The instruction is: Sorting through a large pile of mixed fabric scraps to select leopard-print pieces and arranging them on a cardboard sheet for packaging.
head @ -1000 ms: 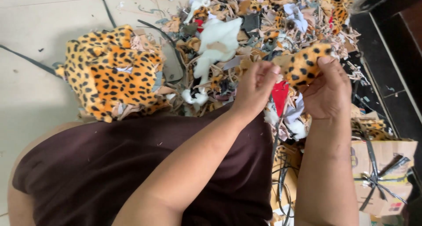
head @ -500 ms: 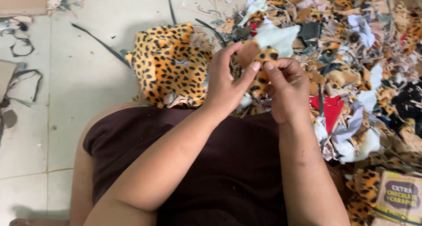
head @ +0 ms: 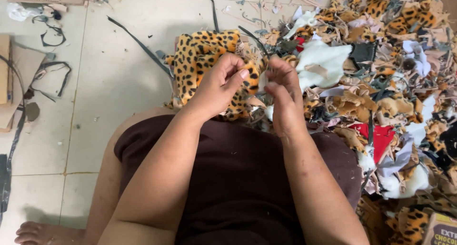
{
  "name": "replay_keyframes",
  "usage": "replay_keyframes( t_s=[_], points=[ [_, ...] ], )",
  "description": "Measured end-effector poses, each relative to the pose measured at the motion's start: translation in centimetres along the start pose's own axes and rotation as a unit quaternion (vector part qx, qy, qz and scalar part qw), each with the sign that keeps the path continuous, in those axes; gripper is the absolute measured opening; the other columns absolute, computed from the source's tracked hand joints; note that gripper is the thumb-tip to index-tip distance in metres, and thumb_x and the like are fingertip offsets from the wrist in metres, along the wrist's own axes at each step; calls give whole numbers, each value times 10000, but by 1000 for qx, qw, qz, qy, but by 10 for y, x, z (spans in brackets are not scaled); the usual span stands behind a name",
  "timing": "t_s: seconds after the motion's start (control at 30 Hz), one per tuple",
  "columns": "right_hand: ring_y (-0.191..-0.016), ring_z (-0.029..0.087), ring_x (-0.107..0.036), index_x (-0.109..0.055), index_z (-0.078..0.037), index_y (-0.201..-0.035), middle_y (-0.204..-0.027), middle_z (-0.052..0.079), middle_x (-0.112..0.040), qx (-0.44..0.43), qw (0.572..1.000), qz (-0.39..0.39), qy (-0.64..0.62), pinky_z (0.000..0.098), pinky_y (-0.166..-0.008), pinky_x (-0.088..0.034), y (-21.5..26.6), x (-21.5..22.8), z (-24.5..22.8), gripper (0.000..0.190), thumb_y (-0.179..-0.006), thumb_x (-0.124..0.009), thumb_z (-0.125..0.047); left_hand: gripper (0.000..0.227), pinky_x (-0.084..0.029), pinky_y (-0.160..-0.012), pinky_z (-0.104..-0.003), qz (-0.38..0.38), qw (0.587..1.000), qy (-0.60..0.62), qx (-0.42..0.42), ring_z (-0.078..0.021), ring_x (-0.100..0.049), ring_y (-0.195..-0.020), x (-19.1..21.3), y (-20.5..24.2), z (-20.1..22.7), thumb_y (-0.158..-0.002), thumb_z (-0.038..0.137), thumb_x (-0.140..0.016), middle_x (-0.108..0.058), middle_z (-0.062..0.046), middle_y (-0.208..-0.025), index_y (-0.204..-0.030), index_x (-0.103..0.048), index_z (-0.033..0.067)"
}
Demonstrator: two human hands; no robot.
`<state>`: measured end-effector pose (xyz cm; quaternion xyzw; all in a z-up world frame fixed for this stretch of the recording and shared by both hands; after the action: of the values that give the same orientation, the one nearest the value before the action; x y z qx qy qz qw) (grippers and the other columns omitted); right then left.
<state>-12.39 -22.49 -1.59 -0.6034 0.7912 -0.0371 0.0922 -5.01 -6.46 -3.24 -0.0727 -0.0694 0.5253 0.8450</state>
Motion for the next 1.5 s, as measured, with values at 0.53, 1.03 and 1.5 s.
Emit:
replay_keyframes(
  t_s=[0.53,1.03,1.5],
  points=[
    [-694,170,-662,-686,-7,-1039,-803,46,-591,-167,980,-31,-108,277,-578,-577,-3,14,92,213,-873,-810,-54,190,-544,-835,-388,-2,978,-196,69,-250,-709,-920,31,-3,25,-1058,166,-572,-765,-84,-960,-1146,-736,199],
    [-1046,69,-668,-740,-164,-1214,-1314,13,-731,-143,983,57,97,240,-888,-545,-32,-3,76,249,-989,-635,-181,288,-504,-824,-511,-101,876,-470,38,-375,-626,-990,9,-168,-58,-1061,196,-515,-657,-104,-1138,-1055,-791,276],
    [-1472,542,-301,-362,-275,-1601,-1659,275,-291,45,848,-41,526,586,-1190,-267,-23,-6,128,633,-1026,-444,-529,552,150,-1187,-671,-236,749,-587,197,-284,76,-1591,-18,-98,15,-1037,471,-160,-43,34,-1731,-1577,-275,442]
  ],
)
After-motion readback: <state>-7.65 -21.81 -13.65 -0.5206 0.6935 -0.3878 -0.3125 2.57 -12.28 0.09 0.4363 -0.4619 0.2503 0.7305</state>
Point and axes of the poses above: each hand's wrist, its own y-axis away from the middle knuckle, its own x-axis out of the back of the hand, z = x × y, the point moved 2 cm from there along -y, towards the middle knuckle
